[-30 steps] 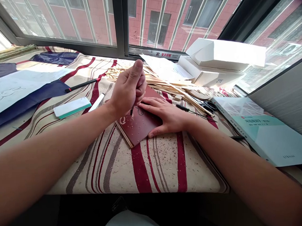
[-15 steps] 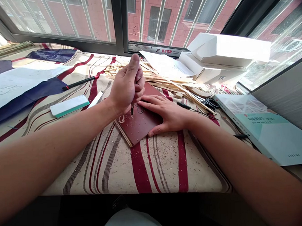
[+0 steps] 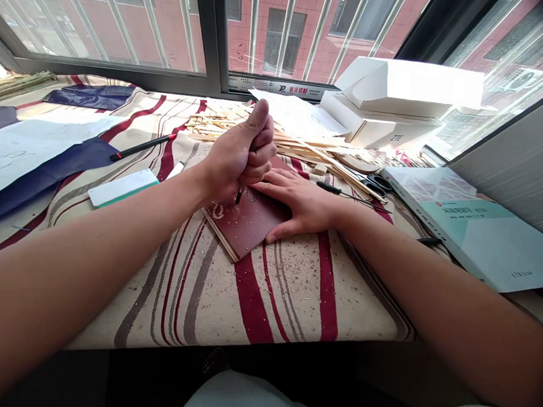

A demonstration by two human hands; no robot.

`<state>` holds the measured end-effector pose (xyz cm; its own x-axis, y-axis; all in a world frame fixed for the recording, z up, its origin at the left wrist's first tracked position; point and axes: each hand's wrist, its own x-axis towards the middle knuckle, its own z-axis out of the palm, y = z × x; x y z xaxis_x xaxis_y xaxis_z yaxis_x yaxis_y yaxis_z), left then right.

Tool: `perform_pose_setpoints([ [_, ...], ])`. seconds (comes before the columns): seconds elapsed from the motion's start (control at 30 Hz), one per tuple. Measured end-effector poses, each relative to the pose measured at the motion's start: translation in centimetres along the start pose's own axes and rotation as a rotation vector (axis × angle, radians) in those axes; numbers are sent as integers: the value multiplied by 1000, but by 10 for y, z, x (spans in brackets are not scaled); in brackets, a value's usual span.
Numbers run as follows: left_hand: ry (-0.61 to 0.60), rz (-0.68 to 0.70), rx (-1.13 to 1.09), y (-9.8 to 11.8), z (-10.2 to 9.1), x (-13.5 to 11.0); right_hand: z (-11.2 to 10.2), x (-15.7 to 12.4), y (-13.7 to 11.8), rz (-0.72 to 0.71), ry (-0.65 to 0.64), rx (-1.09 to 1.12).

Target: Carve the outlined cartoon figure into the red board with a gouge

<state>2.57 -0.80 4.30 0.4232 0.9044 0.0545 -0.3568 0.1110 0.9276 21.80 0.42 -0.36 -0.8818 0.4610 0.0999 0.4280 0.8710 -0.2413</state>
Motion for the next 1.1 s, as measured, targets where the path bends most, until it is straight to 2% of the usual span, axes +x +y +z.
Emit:
perform_pose_setpoints([
  [0.13, -12, -76, 34, 1, 2, 1, 1, 1, 1, -40, 23, 3],
  [0.2, -4, -57, 67, -1, 3, 0, 1, 1, 1, -57, 33, 0],
  [0.27, 76, 36, 62, -5, 2, 0, 1, 0, 2, -54, 23, -2],
  [0.37, 213, 246, 75, -13, 1, -2, 1, 0, 3, -42, 2, 9],
  [0.43, 241, 383, 123, -18, 0, -3, 1, 0, 3, -35, -2, 14],
  [0.5, 297, 447, 102, -21, -2, -3, 1, 0, 3, -28, -7, 13],
  [0.6, 459, 379, -24, -19, -6, -2, 2, 0, 5, -28, -11, 18],
  [0.67, 517, 320, -64, -17, -8, -1, 2, 0, 5, -35, -9, 24],
  [0.77, 476, 283, -109, -15, -7, 0, 1, 0, 6, -47, -13, 19],
  [1.0, 209, 120, -123, -8, -6, 2, 2, 0, 6, -71, 2, 22],
  [1.1, 80, 1, -87, -3, -7, 3, 3, 0, 7, -63, 14, 13],
])
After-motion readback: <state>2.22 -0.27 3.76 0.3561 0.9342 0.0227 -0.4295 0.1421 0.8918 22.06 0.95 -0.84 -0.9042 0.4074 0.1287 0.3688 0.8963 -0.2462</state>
